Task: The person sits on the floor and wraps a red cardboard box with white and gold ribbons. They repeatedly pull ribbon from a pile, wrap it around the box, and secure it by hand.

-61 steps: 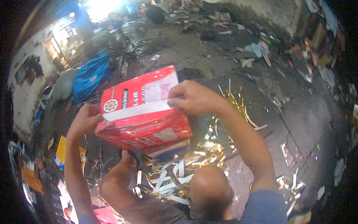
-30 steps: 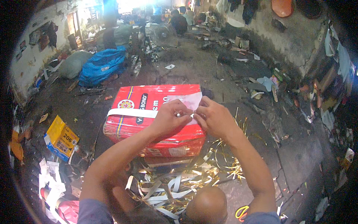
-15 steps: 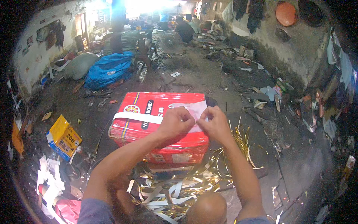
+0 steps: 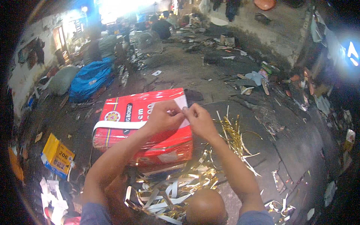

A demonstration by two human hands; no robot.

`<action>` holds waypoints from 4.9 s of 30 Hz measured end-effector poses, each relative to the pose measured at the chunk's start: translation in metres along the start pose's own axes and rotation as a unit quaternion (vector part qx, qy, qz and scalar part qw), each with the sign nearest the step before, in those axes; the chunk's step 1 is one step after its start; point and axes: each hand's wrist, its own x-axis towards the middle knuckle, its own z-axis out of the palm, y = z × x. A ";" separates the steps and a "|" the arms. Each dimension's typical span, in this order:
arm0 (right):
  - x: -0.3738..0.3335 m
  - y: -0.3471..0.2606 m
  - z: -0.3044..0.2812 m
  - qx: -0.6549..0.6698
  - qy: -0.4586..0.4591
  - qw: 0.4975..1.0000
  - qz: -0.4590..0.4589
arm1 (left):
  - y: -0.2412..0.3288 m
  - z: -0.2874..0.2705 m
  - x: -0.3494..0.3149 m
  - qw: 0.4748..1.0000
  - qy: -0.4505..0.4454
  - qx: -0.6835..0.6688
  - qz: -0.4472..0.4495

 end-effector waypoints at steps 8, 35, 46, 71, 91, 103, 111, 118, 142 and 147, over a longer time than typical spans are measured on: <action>-0.015 0.002 0.012 0.425 -0.035 0.878 0.219 | 0.002 -0.002 -0.004 0.997 0.000 -0.076 -0.026; 0.044 0.055 0.034 0.010 0.086 0.995 0.057 | -0.004 0.007 0.000 0.991 -0.001 -0.109 -0.076; 0.021 0.156 0.073 -0.026 0.078 0.995 0.056 | -0.005 0.003 0.002 0.994 -0.004 -0.081 -0.071; -0.117 0.390 0.132 -0.148 -0.023 0.910 0.386 | -0.007 0.001 0.001 0.995 -0.025 -0.078 -0.059; -0.131 0.385 0.075 -0.291 0.020 0.881 0.372 | -0.015 -0.018 0.001 0.933 -0.071 0.195 0.293; -0.132 0.372 0.057 -0.330 0.031 0.863 0.382 | 0.001 -0.023 -0.010 0.975 -0.112 0.120 0.151; -0.156 0.410 0.018 -0.431 0.050 0.841 0.322 | 0.009 -0.020 -0.002 0.957 -0.156 0.191 0.155; -0.137 0.165 -0.052 -0.324 0.218 0.920 0.035 | 0.065 0.024 -0.023 0.973 -0.012 0.100 0.205; -0.003 0.010 -0.267 -0.482 0.415 0.768 -0.078 | -0.083 0.161 -0.274 0.935 -0.225 -0.087 -0.260; 0.017 -0.024 -0.267 -0.496 0.486 0.715 -0.088 | -0.147 0.177 -0.370 0.954 -0.177 0.235 -0.051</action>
